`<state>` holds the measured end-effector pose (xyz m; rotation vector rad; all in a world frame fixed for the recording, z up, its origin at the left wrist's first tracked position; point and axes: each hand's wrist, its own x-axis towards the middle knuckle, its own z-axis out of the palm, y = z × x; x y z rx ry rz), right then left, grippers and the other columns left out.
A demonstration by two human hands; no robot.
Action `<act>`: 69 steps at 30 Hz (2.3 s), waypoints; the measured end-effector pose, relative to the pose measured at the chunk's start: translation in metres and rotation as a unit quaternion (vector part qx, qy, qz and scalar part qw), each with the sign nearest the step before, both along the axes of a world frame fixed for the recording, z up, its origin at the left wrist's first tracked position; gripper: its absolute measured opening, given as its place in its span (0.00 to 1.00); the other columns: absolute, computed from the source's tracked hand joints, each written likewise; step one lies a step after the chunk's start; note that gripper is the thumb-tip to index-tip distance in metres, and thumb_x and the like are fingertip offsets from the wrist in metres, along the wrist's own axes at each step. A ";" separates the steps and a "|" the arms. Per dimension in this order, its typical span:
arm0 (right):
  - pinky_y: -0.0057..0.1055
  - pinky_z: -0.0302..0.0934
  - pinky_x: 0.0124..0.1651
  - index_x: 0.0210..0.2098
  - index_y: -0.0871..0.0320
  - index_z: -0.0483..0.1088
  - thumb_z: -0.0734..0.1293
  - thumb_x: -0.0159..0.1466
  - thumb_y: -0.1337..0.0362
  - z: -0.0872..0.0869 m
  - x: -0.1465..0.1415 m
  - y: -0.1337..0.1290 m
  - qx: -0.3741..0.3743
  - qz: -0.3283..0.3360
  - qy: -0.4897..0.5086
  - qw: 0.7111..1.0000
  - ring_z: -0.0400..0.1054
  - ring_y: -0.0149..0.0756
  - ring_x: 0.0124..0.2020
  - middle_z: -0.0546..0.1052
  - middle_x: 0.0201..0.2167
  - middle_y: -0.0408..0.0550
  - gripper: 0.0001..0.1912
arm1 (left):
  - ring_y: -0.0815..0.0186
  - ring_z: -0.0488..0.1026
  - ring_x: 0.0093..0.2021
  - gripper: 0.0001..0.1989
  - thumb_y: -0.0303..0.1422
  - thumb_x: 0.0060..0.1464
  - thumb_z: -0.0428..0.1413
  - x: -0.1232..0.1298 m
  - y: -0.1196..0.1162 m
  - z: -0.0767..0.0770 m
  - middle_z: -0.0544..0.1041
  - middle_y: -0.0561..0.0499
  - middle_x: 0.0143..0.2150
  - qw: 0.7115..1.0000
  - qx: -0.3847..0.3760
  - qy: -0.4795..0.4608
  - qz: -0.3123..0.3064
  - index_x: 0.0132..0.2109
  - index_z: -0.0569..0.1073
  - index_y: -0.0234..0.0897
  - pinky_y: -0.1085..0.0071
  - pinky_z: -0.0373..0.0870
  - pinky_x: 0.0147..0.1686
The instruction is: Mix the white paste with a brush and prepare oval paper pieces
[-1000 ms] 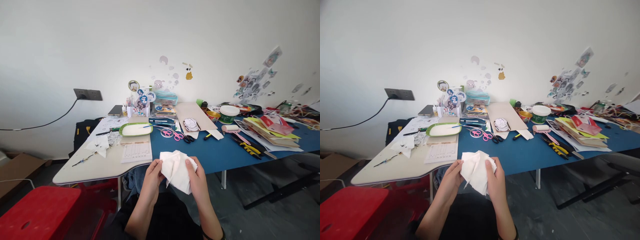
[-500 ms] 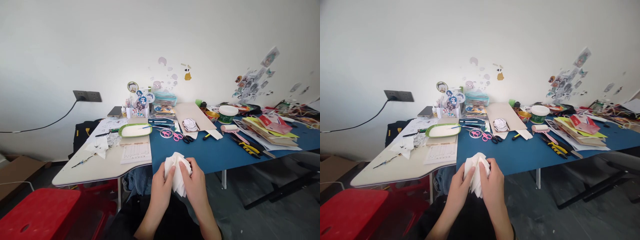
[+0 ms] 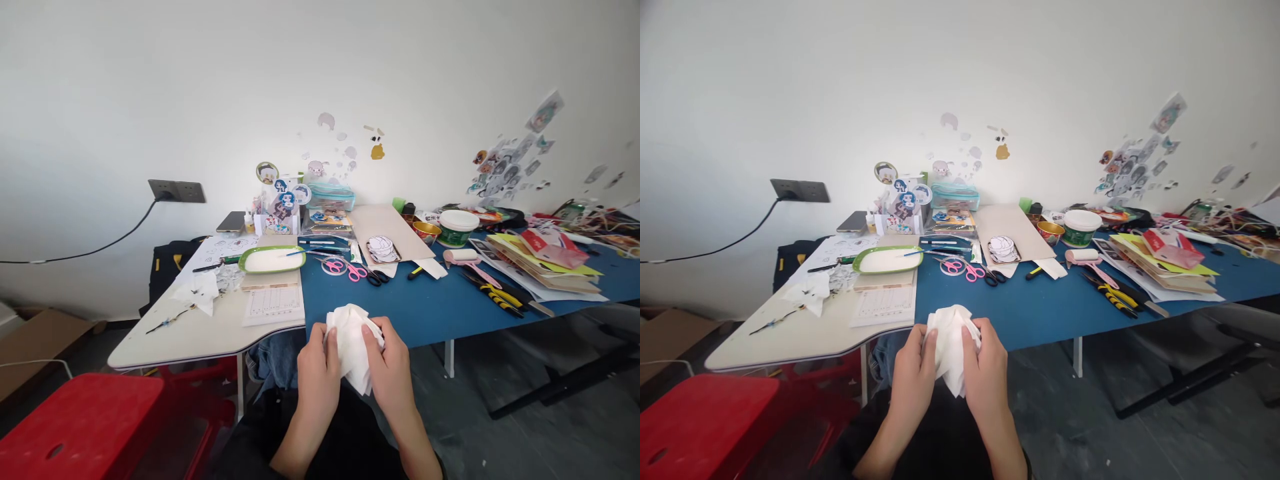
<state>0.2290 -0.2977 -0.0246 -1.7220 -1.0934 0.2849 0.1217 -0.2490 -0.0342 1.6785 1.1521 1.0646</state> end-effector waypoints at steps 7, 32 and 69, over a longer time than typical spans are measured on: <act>0.27 0.55 0.29 0.34 0.56 0.65 0.58 0.63 0.53 0.003 0.000 -0.002 0.017 0.009 0.053 0.998 0.60 0.33 0.27 0.70 0.28 0.44 0.12 | 0.69 0.58 0.21 0.13 0.42 0.59 0.46 -0.004 0.002 0.002 0.60 0.59 0.19 0.999 -0.012 -0.036 0.009 0.30 0.62 0.40 0.73 0.52 0.24; 0.37 0.59 0.38 0.37 0.55 0.64 0.63 0.59 0.60 0.009 -0.009 -0.006 0.061 -0.049 -0.189 0.979 0.64 0.43 0.37 0.70 0.34 0.50 0.08 | 0.57 0.73 0.45 0.15 0.37 0.57 0.49 -0.007 -0.002 0.002 0.77 0.45 0.46 0.998 0.050 0.009 -0.046 0.46 0.75 0.38 0.68 0.63 0.46; 0.26 0.59 0.33 0.40 0.57 0.70 0.70 0.53 0.58 -0.019 0.024 0.016 0.013 0.102 0.172 0.980 0.64 0.34 0.33 0.71 0.34 0.45 0.17 | 0.60 0.73 0.36 0.13 0.42 0.47 0.59 -0.015 0.004 0.002 0.78 0.50 0.31 0.980 -0.144 -0.136 -0.033 0.34 0.78 0.36 0.69 0.67 0.38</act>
